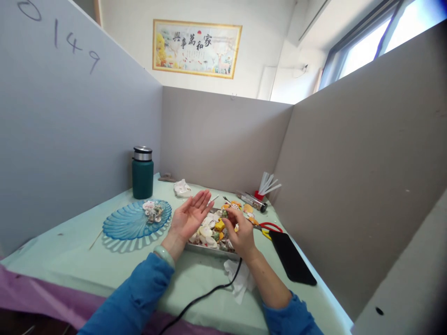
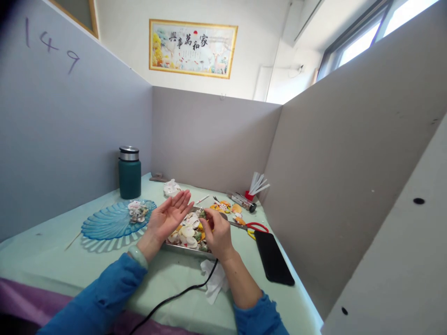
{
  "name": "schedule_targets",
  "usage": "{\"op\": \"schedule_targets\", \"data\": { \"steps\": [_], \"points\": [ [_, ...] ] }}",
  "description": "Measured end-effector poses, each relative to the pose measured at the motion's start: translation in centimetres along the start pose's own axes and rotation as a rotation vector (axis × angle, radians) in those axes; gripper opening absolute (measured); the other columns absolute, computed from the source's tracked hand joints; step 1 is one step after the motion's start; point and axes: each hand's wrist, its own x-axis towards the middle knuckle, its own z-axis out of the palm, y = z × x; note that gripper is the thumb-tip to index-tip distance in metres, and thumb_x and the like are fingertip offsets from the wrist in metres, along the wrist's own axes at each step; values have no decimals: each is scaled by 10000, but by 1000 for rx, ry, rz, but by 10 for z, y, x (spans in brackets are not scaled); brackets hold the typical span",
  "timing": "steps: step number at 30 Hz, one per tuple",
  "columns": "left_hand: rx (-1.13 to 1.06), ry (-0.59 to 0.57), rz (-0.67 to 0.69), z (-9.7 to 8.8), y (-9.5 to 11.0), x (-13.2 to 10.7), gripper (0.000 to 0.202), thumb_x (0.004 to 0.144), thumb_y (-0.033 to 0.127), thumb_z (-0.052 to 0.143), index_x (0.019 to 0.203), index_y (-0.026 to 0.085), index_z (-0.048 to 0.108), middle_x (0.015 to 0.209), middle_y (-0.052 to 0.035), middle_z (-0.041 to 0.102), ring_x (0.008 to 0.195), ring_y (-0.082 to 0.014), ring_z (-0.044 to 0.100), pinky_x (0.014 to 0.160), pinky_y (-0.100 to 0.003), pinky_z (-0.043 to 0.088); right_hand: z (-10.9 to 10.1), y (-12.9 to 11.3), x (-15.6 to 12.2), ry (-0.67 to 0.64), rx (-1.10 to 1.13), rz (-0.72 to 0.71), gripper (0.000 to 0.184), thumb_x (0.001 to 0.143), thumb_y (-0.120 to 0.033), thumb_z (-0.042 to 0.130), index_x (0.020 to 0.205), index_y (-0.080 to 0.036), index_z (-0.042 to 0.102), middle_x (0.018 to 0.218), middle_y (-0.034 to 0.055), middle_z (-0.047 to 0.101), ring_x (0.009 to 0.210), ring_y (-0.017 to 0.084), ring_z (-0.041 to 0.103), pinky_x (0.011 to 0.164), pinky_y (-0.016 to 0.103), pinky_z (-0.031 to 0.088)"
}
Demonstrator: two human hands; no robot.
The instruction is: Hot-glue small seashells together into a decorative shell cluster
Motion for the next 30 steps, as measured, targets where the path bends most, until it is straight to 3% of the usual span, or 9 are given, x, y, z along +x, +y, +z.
{"op": "schedule_targets", "data": {
  "steps": [3, 7, 21, 30],
  "points": [
    [34, 108, 24, -1, -1, 1, 207, 866, 101, 482, 957, 123, 667, 924, -97, 726, 941, -174, 672, 969, -386, 475, 0, 0, 0, 0, -4, -1, 232, 886, -264, 537, 1103, -183, 544, 890, 61, 634, 680, 144, 582, 633, 279, 500],
    [63, 209, 51, 0, -2, 2, 135, 840, 76, 533, 801, 120, 654, 757, -51, 722, 717, -123, 687, 890, -341, 525, -1, -1, 0, -4, -2, -8, 225, 888, -259, 532, 1101, -186, 541, 884, 59, 633, 676, 145, 580, 629, 278, 497],
    [163, 188, 1, -6, -4, 3, 100, 816, 89, 571, 820, 115, 668, 819, -71, 725, 757, -134, 684, 847, -311, 536, 1, 1, -1, -12, 3, 6, 237, 885, -245, 546, 1114, -181, 539, 922, 69, 636, 690, 143, 582, 654, 281, 502],
    [206, 185, 30, -12, -6, 5, 65, 775, 75, 609, 747, 115, 652, 748, -55, 710, 711, -143, 677, 804, -331, 547, 1, 0, 0, -13, 3, 4, 223, 884, -246, 549, 1096, -176, 545, 904, 61, 639, 670, 134, 583, 648, 271, 498]
  ]
}}
